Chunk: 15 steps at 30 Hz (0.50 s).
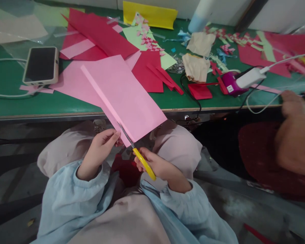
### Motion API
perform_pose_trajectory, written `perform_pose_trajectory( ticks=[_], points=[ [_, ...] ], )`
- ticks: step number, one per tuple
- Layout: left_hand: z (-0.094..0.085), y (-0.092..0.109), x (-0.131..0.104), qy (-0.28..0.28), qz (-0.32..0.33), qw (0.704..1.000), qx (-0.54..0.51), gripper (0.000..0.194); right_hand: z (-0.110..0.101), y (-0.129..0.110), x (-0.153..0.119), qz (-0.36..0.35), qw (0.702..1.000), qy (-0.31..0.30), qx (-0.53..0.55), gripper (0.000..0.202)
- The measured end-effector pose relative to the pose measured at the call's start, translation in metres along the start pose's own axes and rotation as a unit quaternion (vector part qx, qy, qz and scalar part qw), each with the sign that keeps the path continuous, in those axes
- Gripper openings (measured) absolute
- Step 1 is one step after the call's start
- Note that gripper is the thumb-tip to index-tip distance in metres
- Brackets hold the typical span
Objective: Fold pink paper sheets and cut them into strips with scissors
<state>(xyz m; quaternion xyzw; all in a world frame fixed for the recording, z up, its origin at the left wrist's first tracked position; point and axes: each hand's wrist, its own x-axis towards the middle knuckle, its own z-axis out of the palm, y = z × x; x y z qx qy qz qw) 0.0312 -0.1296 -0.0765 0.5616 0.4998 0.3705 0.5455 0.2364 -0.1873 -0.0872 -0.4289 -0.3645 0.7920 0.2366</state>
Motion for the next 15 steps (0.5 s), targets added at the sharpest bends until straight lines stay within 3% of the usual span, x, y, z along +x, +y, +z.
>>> perform_pose_trajectory(
  ticks=[9,15],
  points=[
    [0.0001,0.0005,0.0004,0.001,-0.005,1.000,-0.010,0.035,0.0005,-0.0031,-0.0011,-0.004,1.000,-0.001,-0.010,0.029],
    [-0.0002,-0.0001,0.0020,0.074,-0.032,0.994,-0.070,0.037,-0.0042,0.0043,-0.0018,-0.007,1.000,-0.011,0.002,0.032]
  ],
)
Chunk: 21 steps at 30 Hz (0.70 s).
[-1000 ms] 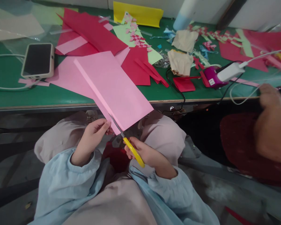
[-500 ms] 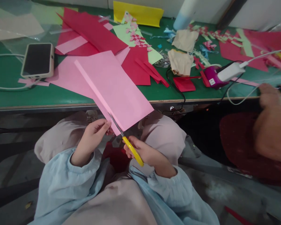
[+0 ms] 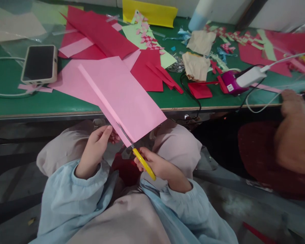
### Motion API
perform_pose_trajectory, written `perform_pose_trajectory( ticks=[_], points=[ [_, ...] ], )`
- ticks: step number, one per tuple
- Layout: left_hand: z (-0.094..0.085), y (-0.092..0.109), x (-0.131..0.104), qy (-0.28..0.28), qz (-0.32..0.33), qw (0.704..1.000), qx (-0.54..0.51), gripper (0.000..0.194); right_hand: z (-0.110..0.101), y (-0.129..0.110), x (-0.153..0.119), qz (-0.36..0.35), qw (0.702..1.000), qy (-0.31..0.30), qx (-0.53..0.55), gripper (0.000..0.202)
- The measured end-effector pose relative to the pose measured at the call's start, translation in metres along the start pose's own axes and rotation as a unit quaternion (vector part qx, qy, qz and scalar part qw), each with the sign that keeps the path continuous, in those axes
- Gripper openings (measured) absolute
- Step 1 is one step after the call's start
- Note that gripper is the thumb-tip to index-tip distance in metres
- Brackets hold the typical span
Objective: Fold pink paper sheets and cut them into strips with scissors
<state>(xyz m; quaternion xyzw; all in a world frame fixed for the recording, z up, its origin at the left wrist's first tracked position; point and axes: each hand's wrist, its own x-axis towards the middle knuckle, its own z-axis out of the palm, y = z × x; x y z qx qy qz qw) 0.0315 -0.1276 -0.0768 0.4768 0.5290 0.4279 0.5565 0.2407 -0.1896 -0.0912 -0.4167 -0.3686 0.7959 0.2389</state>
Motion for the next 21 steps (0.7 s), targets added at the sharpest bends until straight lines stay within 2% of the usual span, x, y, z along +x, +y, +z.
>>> perform_pose_trajectory(
  ticks=[7,14,21],
  points=[
    [0.000,0.001,0.001,0.036,0.031,0.999,0.003,0.026,-0.002,0.009,-0.002,0.022,1.000,0.001,0.012,0.030],
    [-0.001,0.000,0.001,0.003,0.040,0.999,0.014,0.027,-0.007,0.010,-0.004,0.006,0.999,-0.011,-0.037,0.031],
    [-0.001,0.002,-0.001,0.005,0.039,0.999,0.013,0.026,-0.001,-0.001,-0.003,0.009,0.999,-0.013,-0.040,0.030]
  ],
)
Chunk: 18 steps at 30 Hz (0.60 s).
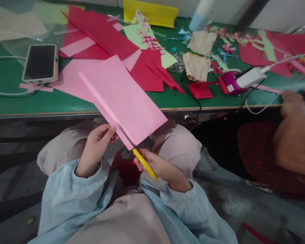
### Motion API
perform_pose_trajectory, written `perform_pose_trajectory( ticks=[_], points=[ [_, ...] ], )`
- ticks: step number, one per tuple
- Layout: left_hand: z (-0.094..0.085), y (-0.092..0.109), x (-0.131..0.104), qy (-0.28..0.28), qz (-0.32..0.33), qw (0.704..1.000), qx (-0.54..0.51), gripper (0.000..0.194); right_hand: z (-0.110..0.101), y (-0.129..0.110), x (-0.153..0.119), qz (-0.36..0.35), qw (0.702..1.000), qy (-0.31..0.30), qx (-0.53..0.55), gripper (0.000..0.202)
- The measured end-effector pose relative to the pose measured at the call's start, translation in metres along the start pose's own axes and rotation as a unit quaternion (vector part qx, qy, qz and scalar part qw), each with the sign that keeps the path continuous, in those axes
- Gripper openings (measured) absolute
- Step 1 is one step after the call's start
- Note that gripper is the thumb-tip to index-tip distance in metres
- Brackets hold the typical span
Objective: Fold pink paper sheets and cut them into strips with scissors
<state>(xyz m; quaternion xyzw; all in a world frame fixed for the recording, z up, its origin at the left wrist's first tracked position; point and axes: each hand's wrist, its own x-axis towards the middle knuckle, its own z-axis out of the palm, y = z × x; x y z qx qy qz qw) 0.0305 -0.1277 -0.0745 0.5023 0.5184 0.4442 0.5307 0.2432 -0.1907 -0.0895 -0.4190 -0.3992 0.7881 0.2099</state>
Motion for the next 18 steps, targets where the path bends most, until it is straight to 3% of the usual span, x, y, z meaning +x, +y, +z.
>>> perform_pose_trajectory(
  ticks=[18],
  points=[
    [-0.0007,-0.0024,0.0003,-0.008,0.005,1.000,0.007,0.026,0.0038,-0.0053,-0.0002,0.004,1.000,0.014,0.022,0.036]
  ],
)
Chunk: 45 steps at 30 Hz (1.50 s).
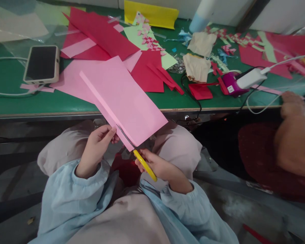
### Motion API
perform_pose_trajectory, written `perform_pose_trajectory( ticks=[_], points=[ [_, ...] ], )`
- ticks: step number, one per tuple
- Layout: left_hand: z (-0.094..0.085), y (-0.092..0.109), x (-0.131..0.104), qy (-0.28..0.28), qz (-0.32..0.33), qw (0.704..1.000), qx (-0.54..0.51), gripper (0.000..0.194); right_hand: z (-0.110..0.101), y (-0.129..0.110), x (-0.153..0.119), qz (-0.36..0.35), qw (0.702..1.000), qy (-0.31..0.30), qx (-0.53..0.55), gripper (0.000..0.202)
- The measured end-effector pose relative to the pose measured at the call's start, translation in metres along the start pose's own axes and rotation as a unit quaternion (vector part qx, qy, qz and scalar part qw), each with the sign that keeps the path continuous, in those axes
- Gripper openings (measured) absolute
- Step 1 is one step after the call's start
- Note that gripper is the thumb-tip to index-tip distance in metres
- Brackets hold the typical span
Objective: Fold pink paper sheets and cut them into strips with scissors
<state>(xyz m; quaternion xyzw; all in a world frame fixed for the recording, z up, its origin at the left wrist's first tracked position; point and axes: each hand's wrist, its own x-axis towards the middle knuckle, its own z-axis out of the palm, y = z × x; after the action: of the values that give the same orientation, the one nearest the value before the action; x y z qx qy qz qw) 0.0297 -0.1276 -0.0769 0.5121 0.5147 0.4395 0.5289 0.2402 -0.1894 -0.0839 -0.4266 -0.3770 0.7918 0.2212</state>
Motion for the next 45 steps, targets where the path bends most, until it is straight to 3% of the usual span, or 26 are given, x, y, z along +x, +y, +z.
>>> perform_pose_trajectory(
  ticks=[8,26,32,45],
  points=[
    [0.000,0.000,-0.001,-0.014,-0.002,1.000,0.002,0.027,-0.005,0.007,0.007,0.024,1.000,-0.008,0.019,0.035],
    [-0.001,-0.001,0.000,-0.021,-0.016,1.000,-0.014,0.031,-0.005,0.007,0.006,0.008,1.000,0.004,-0.002,0.032],
    [0.000,0.001,0.000,-0.028,-0.010,1.000,-0.007,0.030,0.000,0.000,0.011,0.012,1.000,0.004,0.011,0.020],
    [-0.001,0.001,-0.001,-0.031,-0.019,0.999,-0.009,0.031,0.001,-0.003,0.011,0.023,1.000,0.012,-0.005,0.031]
  ],
)
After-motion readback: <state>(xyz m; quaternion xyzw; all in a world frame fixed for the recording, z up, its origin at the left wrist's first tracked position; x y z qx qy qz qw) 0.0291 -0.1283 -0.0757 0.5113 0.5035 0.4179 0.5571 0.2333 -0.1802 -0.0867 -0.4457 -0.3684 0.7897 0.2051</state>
